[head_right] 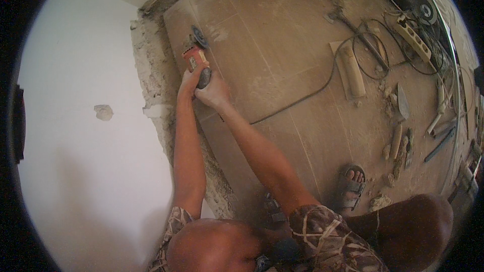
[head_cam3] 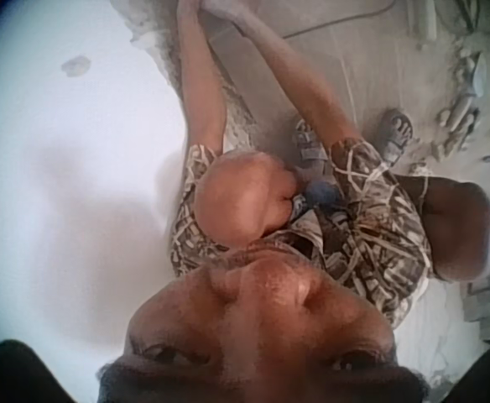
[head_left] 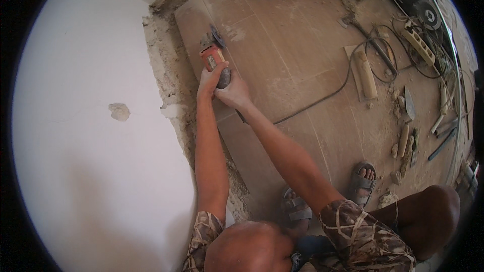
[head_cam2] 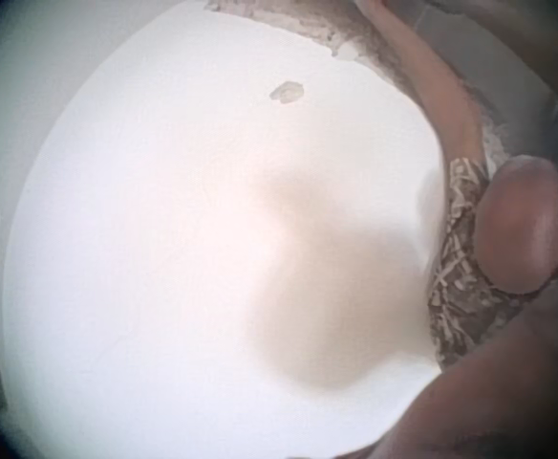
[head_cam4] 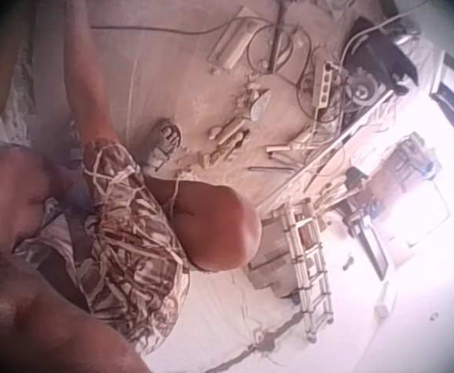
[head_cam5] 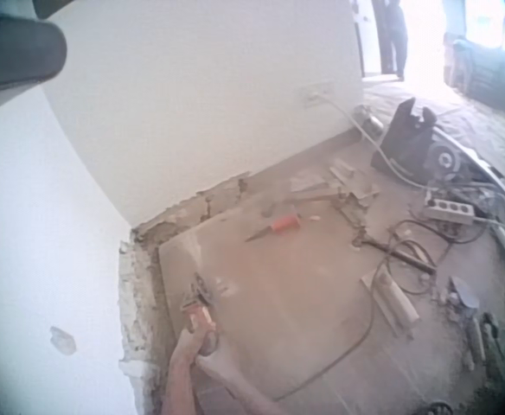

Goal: The person uses an angle grinder to cut a straight line into a large floor tile, producing a significant amount of dust while kneeling on the floor.

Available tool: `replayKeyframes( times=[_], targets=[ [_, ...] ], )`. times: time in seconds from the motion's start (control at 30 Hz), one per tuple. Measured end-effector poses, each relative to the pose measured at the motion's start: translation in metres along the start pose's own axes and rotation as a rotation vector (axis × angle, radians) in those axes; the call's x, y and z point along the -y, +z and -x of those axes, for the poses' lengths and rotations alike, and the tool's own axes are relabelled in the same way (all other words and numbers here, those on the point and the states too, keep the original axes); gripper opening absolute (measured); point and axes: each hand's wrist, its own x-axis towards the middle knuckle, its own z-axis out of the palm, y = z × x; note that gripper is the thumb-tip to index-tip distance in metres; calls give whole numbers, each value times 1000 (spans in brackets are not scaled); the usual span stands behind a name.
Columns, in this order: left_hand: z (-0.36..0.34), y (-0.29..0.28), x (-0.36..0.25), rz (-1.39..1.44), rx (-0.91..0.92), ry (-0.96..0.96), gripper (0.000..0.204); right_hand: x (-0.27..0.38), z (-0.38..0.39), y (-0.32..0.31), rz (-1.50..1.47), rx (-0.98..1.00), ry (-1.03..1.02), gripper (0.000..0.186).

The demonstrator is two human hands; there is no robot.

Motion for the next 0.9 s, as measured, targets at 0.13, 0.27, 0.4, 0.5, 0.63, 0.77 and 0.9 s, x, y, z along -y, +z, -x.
replayKeyframes(
  times=[0.13, 0.27, 0.4, 0.5, 0.63, 0.77, 0.9],
  targets=[
    [0, 0, 0, -11, 2, 11, 46, -1, 0, 0, 11, -5, -7, 73],
    [1, 0, -1, -10, 8, 12, 47, -2, -1, 1, 11, 0, -2, 73],
    [4, 1, -4, -22, 2, -9, 49, -3, -3, 2, 10, 1, -2, 72],
    [4, 2, -5, -14, 9, 9, 50, -4, -3, 2, 13, 6, -5, 72],
    [3, 1, -5, -32, 3, 1, 49, -3, -3, 2, 3, 2, -16, 72],
    [2, 1, -5, -50, 1, -25, 48, -1, -2, -2, 13, 13, -12, 73],
    [1, 2, -6, -69, -1, -27, 48, -1, -2, -3, 4, 12, -9, 74]
  ],
)
